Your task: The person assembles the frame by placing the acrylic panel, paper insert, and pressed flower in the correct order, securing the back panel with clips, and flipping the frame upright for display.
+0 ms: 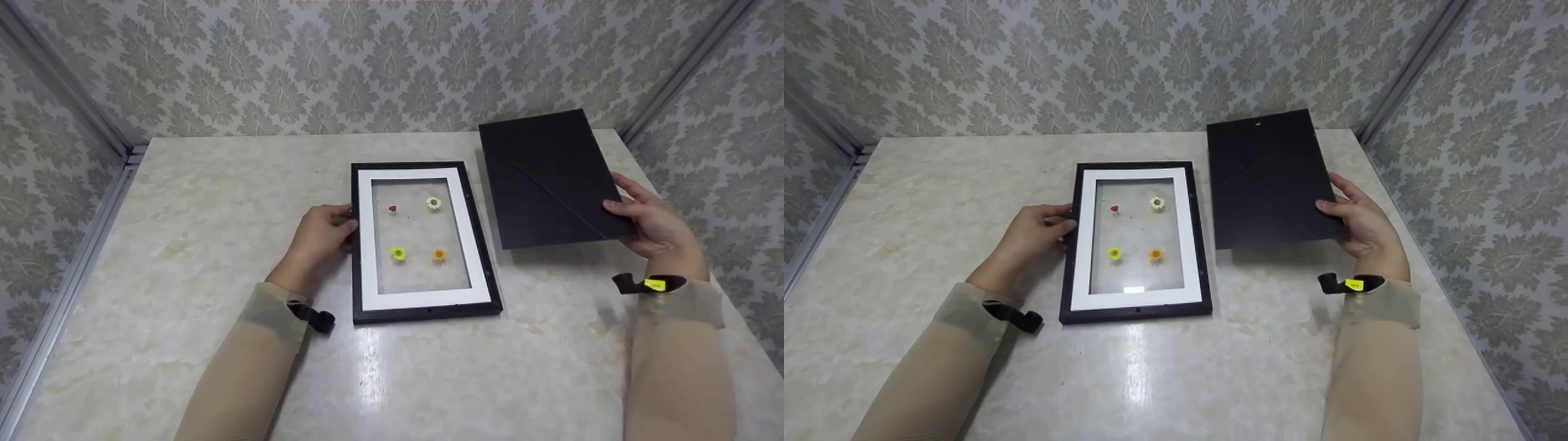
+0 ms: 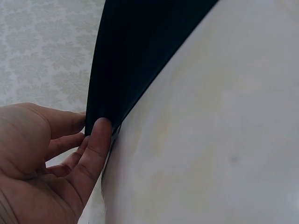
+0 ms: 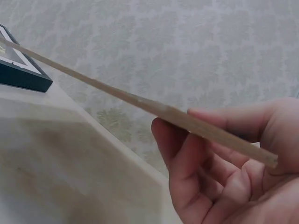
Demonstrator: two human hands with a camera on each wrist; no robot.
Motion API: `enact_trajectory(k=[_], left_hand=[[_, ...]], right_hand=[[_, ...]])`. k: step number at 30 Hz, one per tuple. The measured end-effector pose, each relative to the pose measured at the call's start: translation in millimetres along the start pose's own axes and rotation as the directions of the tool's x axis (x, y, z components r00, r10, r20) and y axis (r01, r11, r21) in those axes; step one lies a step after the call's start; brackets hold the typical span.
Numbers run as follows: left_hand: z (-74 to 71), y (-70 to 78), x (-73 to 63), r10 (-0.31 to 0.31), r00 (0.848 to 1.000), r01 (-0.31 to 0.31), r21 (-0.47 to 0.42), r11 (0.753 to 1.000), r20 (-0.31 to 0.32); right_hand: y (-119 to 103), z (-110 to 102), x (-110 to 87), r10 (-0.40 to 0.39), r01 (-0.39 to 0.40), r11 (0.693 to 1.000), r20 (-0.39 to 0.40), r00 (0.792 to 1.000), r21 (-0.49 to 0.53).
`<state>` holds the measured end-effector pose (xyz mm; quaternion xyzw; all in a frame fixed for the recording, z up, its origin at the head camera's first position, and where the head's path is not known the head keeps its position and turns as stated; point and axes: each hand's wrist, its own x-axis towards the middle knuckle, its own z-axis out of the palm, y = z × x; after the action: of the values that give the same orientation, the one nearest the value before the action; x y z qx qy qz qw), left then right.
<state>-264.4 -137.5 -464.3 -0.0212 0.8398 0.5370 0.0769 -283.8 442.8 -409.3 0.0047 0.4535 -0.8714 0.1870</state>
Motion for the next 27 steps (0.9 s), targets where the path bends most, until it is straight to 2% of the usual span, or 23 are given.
enact_trajectory(k=[3,9,12,19,27], left_hand=[[-0.8,-0.3,-0.2,0.002,1.000,-0.002,-0.001,1.000,0.003],[-1.6,1.3,-1.4,0.010,1.000,-0.010,0.000,1.000,-0.006],[-0.1,0.3,-0.7,0.013,1.000,-0.014,-0.021,1.000,-0.001],[4.8,-4.6,-2.0,0.034,0.999,-0.033,-0.021,0.999,0.031],[2.9,3.3,-6.2,0.034,0.999,-0.035,-0.058,0.998,-0.013]], right_hand=[[5,4,3.3,0.003,-0.003,1.000,0.034,0.999,0.005],[14,19,9.8,-0.009,0.009,1.000,0.148,0.989,-0.001],[19,32,12.8,-0.016,0.026,0.998,0.188,0.982,-0.050],[43,74,18.8,0.014,0.019,0.985,0.187,0.982,-0.174],[63,121,21.3,0.019,0.025,0.958,0.151,0.988,-0.285]])
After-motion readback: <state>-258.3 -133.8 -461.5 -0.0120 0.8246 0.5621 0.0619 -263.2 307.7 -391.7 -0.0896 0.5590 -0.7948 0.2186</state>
